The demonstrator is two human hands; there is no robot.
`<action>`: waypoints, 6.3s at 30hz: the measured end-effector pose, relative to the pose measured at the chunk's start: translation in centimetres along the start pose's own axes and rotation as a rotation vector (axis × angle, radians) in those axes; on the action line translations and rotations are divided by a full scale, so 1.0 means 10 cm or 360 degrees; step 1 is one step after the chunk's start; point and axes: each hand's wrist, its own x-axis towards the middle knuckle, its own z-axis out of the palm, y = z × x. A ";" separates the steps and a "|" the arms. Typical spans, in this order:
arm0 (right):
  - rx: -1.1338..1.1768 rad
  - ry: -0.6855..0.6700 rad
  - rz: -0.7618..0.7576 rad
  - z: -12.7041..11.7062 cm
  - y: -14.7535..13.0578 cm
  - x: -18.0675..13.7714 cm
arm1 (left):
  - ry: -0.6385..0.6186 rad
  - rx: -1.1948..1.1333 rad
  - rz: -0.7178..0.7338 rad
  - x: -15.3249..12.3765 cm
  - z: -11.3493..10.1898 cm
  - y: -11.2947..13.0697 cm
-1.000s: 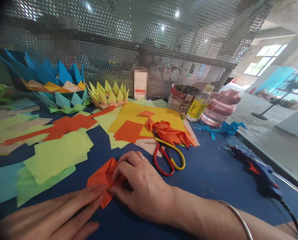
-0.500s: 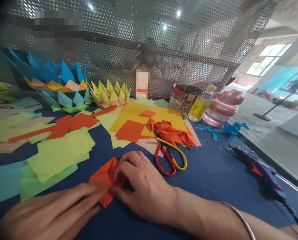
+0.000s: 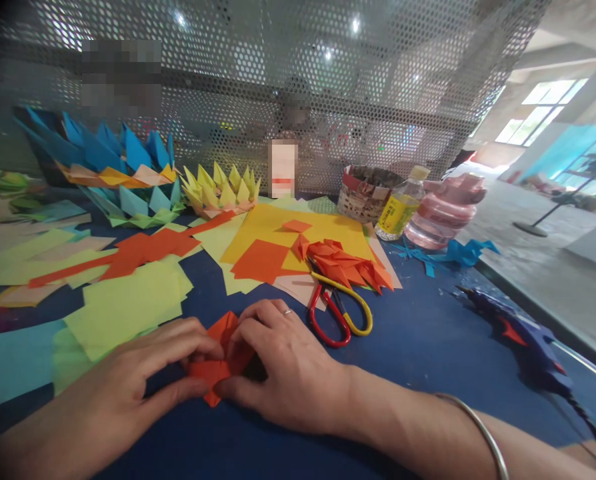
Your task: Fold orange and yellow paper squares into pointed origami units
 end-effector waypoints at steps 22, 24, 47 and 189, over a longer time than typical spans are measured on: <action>0.0015 -0.0026 0.0012 -0.01 0.01 0.04 | -0.0088 -0.0014 -0.0128 0.04 0.04 0.08; 0.0015 -0.0025 0.0014 -0.02 0.01 0.04 | -0.0081 -0.0034 -0.0135 0.04 0.04 0.08; -0.0114 -0.0116 0.0351 0.02 -0.14 0.13 | 0.0033 -0.0138 -0.0480 0.01 0.11 -0.01; -0.0185 0.0355 -0.0181 0.02 0.05 -0.03 | 0.0544 0.0454 0.0236 -0.10 -0.05 0.00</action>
